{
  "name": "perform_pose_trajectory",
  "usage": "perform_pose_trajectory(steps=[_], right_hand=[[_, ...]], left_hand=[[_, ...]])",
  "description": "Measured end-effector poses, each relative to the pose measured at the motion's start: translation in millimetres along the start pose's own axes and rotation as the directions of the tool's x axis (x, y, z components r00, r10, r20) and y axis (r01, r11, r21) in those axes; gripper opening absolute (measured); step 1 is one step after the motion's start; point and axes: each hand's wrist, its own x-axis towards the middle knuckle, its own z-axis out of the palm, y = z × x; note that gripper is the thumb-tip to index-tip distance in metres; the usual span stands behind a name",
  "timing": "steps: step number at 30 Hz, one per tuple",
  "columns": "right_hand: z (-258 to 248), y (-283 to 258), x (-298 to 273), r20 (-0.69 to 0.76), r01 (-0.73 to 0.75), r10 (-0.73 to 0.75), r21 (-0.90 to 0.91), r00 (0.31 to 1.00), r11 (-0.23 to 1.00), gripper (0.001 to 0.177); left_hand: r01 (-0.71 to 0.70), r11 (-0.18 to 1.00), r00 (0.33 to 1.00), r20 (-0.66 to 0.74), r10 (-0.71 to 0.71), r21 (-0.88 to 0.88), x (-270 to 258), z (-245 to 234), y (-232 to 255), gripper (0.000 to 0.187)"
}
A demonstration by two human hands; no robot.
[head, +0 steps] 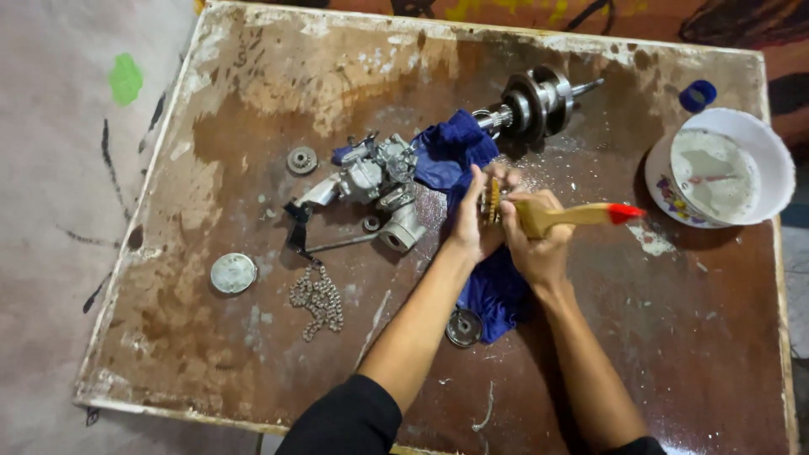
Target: The person cleans various disassembled engine parts on a workbench. They use a brush and a liquid from a bucket to scrub a crankshaft, a yellow gear, and a small cylindrical component. The person also uses a blue cloth to wipe the parts and a small metal tool to clean the teeth of the gear.
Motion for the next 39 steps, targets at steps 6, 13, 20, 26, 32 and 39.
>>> perform_pose_trajectory(steps=[6, 13, 20, 26, 32, 39], right_hand=[[-0.5, -12.2, 6.5, 0.161, 0.083, -0.070, -0.075, 0.985, 0.994, 0.019], [-0.9, 10.9, 1.4, 0.251, 0.058, -0.012, -0.175, 0.968, 0.983, 0.017], [-13.4, 21.3, 1.9, 0.007, -0.147, 0.147, 0.156, 0.989, 0.977, 0.033], [-17.0, 46.9, -8.3, -0.248, -0.122, 0.158, 0.153, 0.956, 0.981, 0.053], [-28.1, 42.6, -2.8, -0.128, -0.001, -0.013, -0.116, 0.992, 0.993, 0.045], [-52.2, 29.9, 18.1, -0.167, 0.022, -0.040, -0.110, 0.985, 0.994, 0.029]], left_hand=[[0.064, 0.997, 0.997, -0.053, -0.062, 0.049, 3.4, -18.0, -7.5, 0.064], [-0.130, 0.972, 0.992, 0.021, 0.128, 0.195, 16.0, -59.0, -19.9, 0.042], [-0.007, 0.952, 1.000, -0.004, 0.008, 0.307, 15.4, -37.5, -15.9, 0.048], [-0.050, 0.932, 0.999, -0.001, 0.054, 0.359, 15.8, -51.4, -26.1, 0.060], [-0.082, 0.891, 0.997, 0.044, 0.070, 0.447, 13.1, -66.5, -37.2, 0.050], [-0.052, 0.926, 0.994, 0.105, 0.013, 0.375, 4.2, -32.1, -16.1, 0.044]])
